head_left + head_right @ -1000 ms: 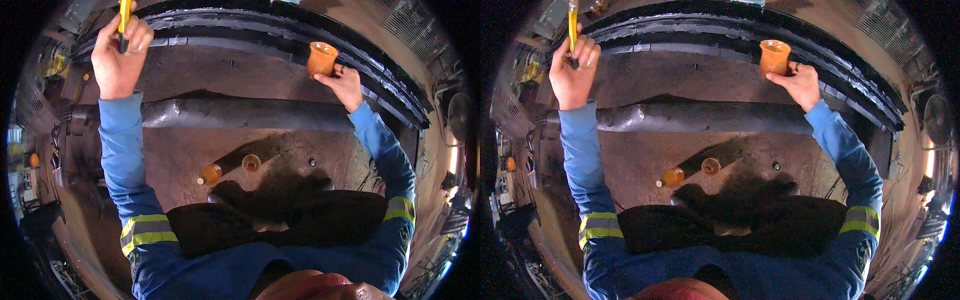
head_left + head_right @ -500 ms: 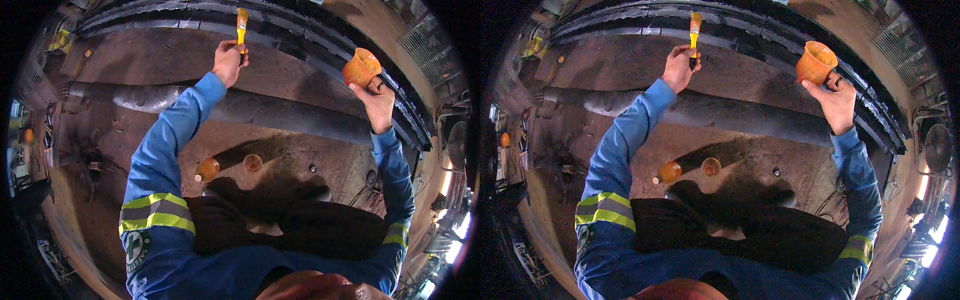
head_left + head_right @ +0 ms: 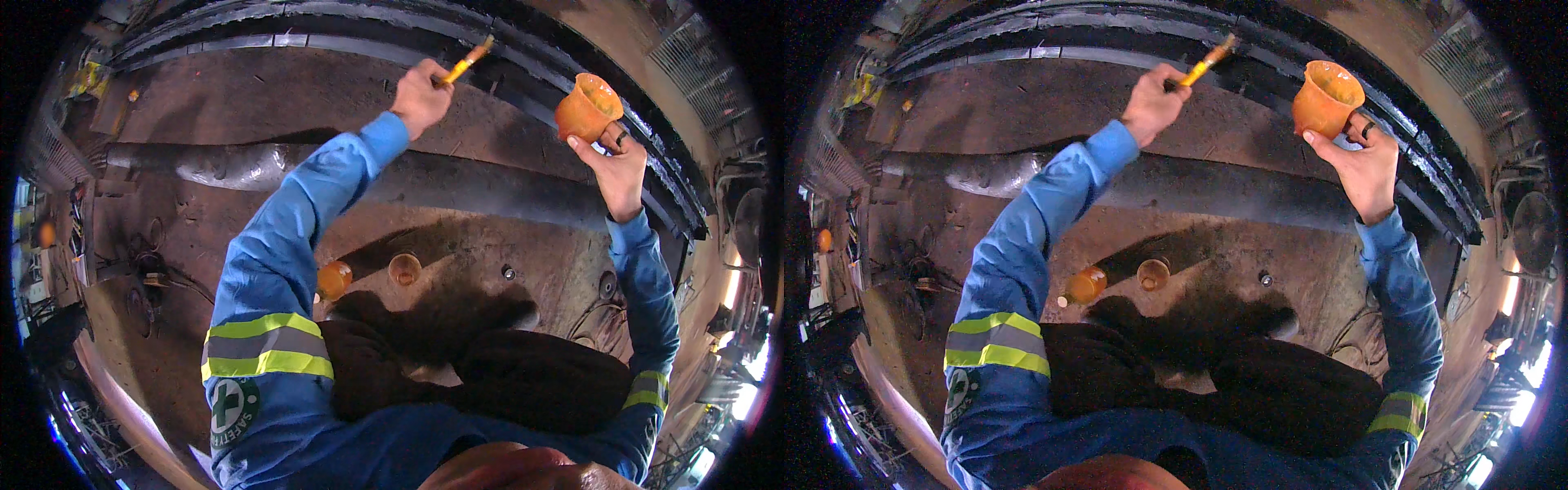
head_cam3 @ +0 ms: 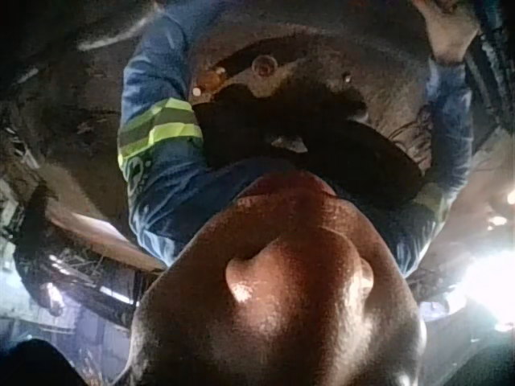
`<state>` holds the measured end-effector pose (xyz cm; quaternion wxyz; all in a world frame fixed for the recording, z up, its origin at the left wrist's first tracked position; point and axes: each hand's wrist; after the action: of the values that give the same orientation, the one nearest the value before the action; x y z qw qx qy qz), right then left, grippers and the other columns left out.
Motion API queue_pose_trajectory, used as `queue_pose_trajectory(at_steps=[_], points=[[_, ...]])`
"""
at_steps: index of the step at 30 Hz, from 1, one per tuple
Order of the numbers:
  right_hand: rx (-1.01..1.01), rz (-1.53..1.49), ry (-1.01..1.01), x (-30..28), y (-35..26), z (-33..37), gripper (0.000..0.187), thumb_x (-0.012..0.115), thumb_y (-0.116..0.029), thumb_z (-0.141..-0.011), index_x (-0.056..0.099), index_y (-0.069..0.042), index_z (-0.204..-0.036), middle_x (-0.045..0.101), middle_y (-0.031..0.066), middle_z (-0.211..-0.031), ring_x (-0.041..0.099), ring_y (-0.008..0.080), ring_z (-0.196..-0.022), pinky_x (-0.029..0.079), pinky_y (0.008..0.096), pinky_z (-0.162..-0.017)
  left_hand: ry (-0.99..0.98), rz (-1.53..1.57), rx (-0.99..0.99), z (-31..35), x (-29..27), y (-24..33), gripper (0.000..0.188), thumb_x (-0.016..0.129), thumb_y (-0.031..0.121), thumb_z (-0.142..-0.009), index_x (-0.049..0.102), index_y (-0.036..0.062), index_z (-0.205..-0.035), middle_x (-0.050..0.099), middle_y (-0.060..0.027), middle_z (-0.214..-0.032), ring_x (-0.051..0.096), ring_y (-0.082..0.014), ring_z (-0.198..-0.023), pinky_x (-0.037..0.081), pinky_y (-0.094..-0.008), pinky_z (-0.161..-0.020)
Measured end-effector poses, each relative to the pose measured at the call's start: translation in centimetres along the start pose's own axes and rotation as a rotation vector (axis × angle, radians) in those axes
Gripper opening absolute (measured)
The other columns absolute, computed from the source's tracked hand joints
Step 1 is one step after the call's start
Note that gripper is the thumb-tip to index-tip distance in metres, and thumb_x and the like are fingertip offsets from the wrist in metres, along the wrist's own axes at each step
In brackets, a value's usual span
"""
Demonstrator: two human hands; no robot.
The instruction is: The person applies a liquid substance to a large curved metal structure using a paintbrush and a small cup. They periodically refill the cup from a bottle and continue painting the surface.
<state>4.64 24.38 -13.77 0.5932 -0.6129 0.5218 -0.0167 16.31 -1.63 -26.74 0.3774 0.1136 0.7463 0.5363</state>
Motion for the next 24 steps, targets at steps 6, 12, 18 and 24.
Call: queue_pose_trajectory(at_steps=[6,12,18,24], points=[[-0.002,-0.005,-0.026,0.6,0.7,-0.3,0.029,0.079,-0.008,-0.074,0.069,0.001,-0.1,0.071,0.0046,-0.094,0.064,0.009,-0.086,0.048,0.0243,-0.082,0.196,-0.148,-0.003,-3.9,-6.5,-1.7,0.023,0.07,0.018,-0.082,0.066,0.0064,-0.101,0.065,-0.0096,-0.076,0.06,-0.0162,-0.069,0.048,-0.0329,-0.061],[-0.017,-0.063,-0.009,0.4,0.3,-0.1,0.028,0.079,-0.007,-0.074,0.069,0.001,-0.099,0.07,0.005,-0.094,0.063,0.0088,-0.087,0.047,0.024,-0.082,0.414,0.166,-0.212,-3.0,-8.3,-3.8,0.02,0.065,0.009,-0.085,0.061,0.0006,-0.103,0.06,-0.0051,-0.078,0.052,-0.0111,-0.059,0.041,-0.028,-0.049],[-0.016,0.004,-0.038,1.0,-0.1,-0.3,0.028,0.079,-0.007,-0.074,0.069,0.001,-0.099,0.07,0.0039,-0.093,0.064,0.0089,-0.088,0.047,0.0237,-0.083,0.295,0.416,-0.249,-2.0,-3.2,-1.9,0.02,0.061,0.006,-0.086,0.052,0.0028,-0.103,0.057,-0.0034,-0.075,0.049,-0.0089,-0.056,0.039,-0.0249,-0.043],[-0.009,0.03,-0.011,0.7,-0.2,0.0,0.029,0.081,-0.011,-0.071,0.07,-0.001,-0.096,0.07,0.0047,-0.089,0.063,0.0093,-0.083,0.047,0.0246,-0.079,-0.05,0.597,-0.465,1.4,-1.6,2.8,0.016,0.056,0.007,-0.089,0.052,0.0014,-0.104,0.056,-0.005,-0.078,0.048,-0.0089,-0.058,0.037,-0.0235,-0.044]])
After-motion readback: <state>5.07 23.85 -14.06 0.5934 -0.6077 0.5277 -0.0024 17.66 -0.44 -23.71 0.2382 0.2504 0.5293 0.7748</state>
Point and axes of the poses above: each hand's wrist, its own z-axis away from the middle knuckle, its own x-axis out of the palm, y = z × x
